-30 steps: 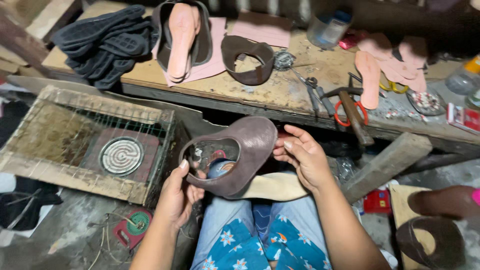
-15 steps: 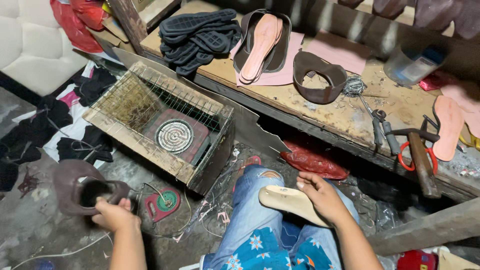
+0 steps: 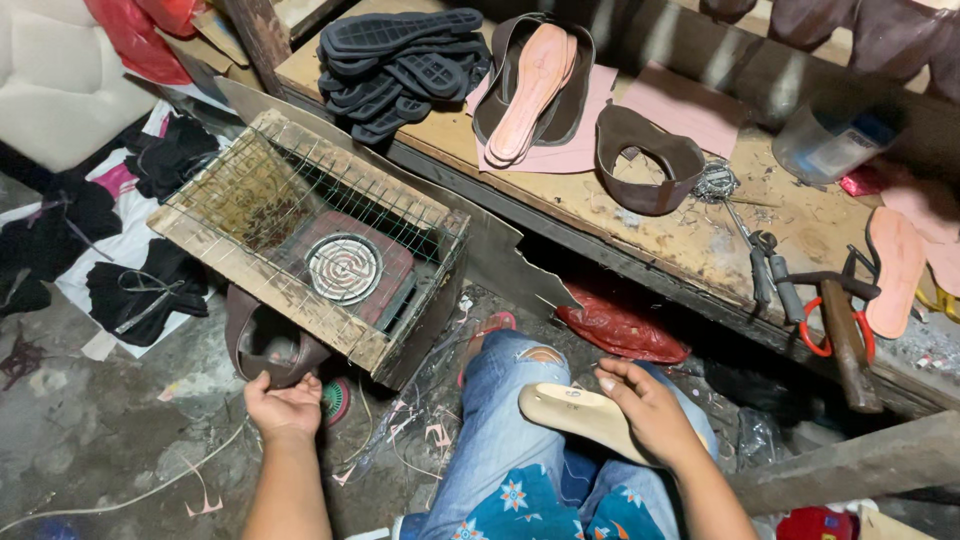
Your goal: The person assembles a sandal by fitting a brown upper strap onto a beige sole. They use pliers to bend the strap edges and a hammer to secure the connection. The person handles the sole, strap, pliers, and hammer during the process.
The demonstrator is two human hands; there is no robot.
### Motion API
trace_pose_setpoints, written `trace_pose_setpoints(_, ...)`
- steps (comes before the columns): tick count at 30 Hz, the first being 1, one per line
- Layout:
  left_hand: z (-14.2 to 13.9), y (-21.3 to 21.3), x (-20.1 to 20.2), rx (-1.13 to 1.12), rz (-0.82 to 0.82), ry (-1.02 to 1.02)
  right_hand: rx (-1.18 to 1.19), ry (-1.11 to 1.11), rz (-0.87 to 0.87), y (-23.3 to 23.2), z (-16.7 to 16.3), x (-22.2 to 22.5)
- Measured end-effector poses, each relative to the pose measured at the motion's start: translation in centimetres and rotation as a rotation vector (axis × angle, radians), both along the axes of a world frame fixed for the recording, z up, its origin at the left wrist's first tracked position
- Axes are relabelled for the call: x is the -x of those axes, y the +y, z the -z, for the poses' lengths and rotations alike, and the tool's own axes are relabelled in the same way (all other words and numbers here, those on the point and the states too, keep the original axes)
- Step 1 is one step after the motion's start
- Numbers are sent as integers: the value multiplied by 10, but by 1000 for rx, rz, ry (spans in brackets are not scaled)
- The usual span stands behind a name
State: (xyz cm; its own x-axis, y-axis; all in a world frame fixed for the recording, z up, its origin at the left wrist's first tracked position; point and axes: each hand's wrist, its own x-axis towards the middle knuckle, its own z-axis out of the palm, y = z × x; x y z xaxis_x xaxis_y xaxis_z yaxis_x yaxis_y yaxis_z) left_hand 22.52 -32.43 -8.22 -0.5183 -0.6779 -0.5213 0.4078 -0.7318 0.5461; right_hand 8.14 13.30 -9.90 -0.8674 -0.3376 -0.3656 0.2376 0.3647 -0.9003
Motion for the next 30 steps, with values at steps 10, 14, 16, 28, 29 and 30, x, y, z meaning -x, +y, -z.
trace_pose_setpoints(10, 9, -6, 14, -11, 308, -130, 4, -32, 9, 1, 7, 4)
trace_pose_setpoints(14, 14, -12, 38, -6, 386, -103, 50, -38, 8, 0, 10, 5)
trace_pose_setpoints(16, 12, -13, 49, 42, 429, -14, 41, -43, 18, -1, 11, 5)
trace_pose_setpoints(28, -6, -3, 68, 19, 368, -118, 62, -58, 30, -2, 9, 5)
trace_pose_setpoints(29, -4, -3, 68, 22, 362, -118, 61, -59, 32, -1, 10, 5)
trace_pose_setpoints(30, -2, -4, 68, 25, 356, -119, 62, -58, 28, -1, 11, 6)
